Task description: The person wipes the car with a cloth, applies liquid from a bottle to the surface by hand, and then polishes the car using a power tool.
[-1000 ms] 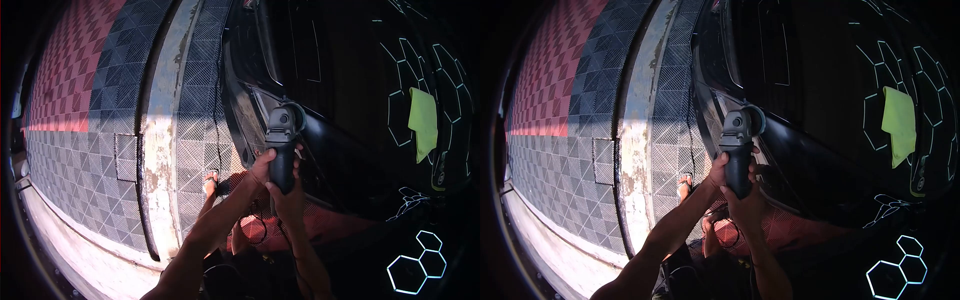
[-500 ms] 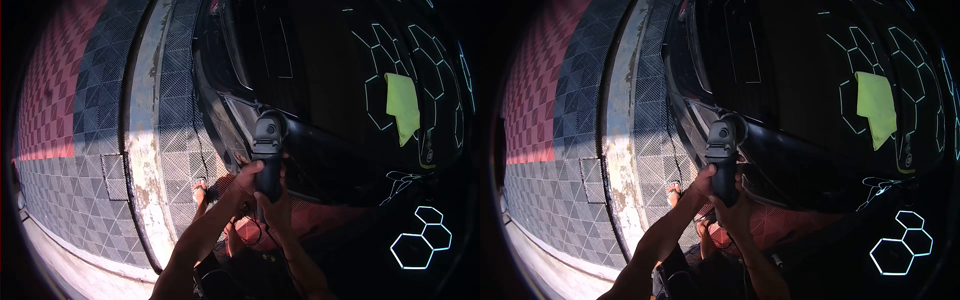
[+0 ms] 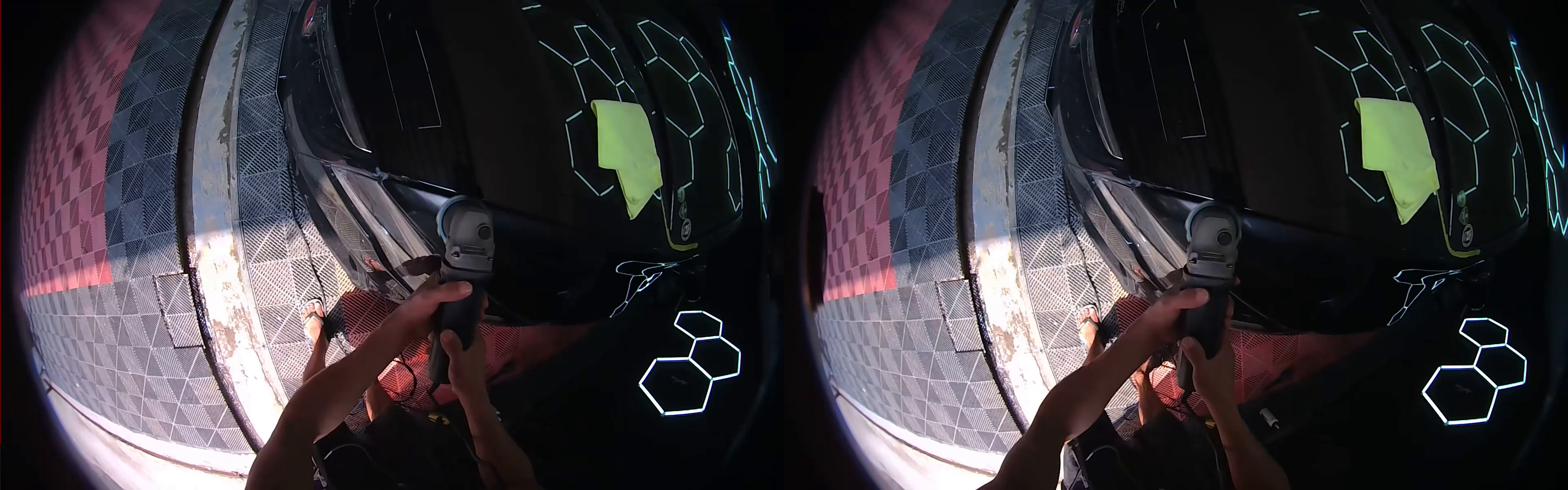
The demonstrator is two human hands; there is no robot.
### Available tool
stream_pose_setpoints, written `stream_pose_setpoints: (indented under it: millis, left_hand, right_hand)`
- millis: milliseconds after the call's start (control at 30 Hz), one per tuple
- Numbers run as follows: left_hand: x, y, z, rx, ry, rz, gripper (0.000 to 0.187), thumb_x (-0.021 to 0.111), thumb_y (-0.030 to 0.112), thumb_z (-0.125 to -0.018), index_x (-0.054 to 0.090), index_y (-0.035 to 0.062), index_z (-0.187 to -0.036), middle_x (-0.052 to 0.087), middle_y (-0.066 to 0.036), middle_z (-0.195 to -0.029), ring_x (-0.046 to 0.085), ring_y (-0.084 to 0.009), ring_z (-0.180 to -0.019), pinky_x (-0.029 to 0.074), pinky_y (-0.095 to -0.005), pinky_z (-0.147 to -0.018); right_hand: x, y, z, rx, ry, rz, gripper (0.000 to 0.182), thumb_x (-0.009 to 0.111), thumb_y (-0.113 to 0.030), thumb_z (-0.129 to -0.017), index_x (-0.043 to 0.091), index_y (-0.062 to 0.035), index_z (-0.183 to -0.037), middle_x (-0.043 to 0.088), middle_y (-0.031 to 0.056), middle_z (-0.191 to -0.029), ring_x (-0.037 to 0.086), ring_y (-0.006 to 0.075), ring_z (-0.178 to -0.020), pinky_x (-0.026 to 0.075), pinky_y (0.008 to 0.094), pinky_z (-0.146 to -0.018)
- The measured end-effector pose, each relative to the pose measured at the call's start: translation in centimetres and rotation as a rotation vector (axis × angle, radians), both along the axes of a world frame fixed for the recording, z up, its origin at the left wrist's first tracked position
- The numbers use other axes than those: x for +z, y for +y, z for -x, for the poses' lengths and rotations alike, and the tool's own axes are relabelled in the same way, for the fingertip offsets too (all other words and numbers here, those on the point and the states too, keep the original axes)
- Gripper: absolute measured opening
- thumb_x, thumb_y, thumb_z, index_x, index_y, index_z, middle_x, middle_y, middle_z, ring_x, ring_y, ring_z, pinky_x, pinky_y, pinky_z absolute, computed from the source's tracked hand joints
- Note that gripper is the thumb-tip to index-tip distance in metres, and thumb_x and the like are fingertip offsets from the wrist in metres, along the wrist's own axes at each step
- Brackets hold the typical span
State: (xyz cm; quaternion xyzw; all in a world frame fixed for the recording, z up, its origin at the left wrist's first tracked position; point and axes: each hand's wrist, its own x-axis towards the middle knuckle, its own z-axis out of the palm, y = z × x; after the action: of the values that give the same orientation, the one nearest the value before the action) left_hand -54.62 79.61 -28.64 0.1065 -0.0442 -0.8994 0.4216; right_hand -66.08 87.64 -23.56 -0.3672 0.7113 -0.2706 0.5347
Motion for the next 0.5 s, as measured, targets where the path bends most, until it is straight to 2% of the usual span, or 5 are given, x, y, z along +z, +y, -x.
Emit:
stream_pose_setpoints:
  millis: [167,233,267,333,500]
  left_hand:
    - [0.2,0.9,1.1,-0.014,-0.077,0.04,0.061,0.073,0.037,-0.077,0.051,-0.0009,-0.119,0.064,-0.014,-0.094,0.065,-0.0227,-0.083,0.055,-0.0333,-0.074]
    - [-0.9,1.8,-0.5,0.143,0.014,-0.015,0.071,0.073,0.04,-0.075,0.048,-0.0001,-0.127,0.062,-0.014,-0.097,0.065,-0.0223,-0.085,0.056,-0.034,-0.075]
    - [-2.2,2.4,-0.8,0.177,0.087,-0.061,0.079,0.072,0.044,-0.074,0.042,0.0013,-0.134,0.061,-0.014,-0.1,0.064,-0.0236,-0.087,0.056,-0.0345,-0.076]
    - [-4.4,2.2,-1.4,0.277,0.183,0.028,0.08,0.072,0.044,-0.074,0.04,0.0025,-0.135,0.06,-0.014,-0.099,0.064,-0.0255,-0.088,0.056,-0.0357,-0.077]
    - [-4.7,3.6,0.2,0.325,0.21,0.054,0.081,0.074,0.043,-0.071,0.041,0.0028,-0.134,0.06,-0.014,-0.098,0.063,-0.0259,-0.089,0.054,-0.0363,-0.077]
  right_hand:
    - [0.6,0.5,0.6,-0.073,-0.105,0.019,0.066,0.068,-0.025,-0.079,0.038,0.0066,-0.13,0.065,0.0153,-0.091,0.066,0.0258,-0.077,0.053,0.0304,-0.071]
    - [1.2,-1.0,-1.2,0.141,0.123,0.026,0.068,0.071,-0.029,-0.078,0.041,0.0067,-0.127,0.065,0.0187,-0.091,0.067,0.0293,-0.078,0.054,0.0341,-0.072]
    - [0.5,-1.6,-1.8,0.128,0.118,0.025,0.068,0.071,-0.029,-0.078,0.041,0.0067,-0.127,0.065,0.0187,-0.091,0.067,0.0293,-0.078,0.054,0.0341,-0.072]
    - [-1.1,-2.0,-1.9,0.433,0.288,0.155,0.072,0.074,-0.029,-0.075,0.04,0.0067,-0.128,0.065,0.0204,-0.095,0.068,0.026,-0.078,0.054,0.0355,-0.068]
    - [-0.7,-0.7,-0.3,0.425,0.29,0.135,0.073,0.076,-0.032,-0.073,0.043,0.0061,-0.126,0.065,0.0239,-0.098,0.068,0.0322,-0.089,0.053,0.0391,-0.076]
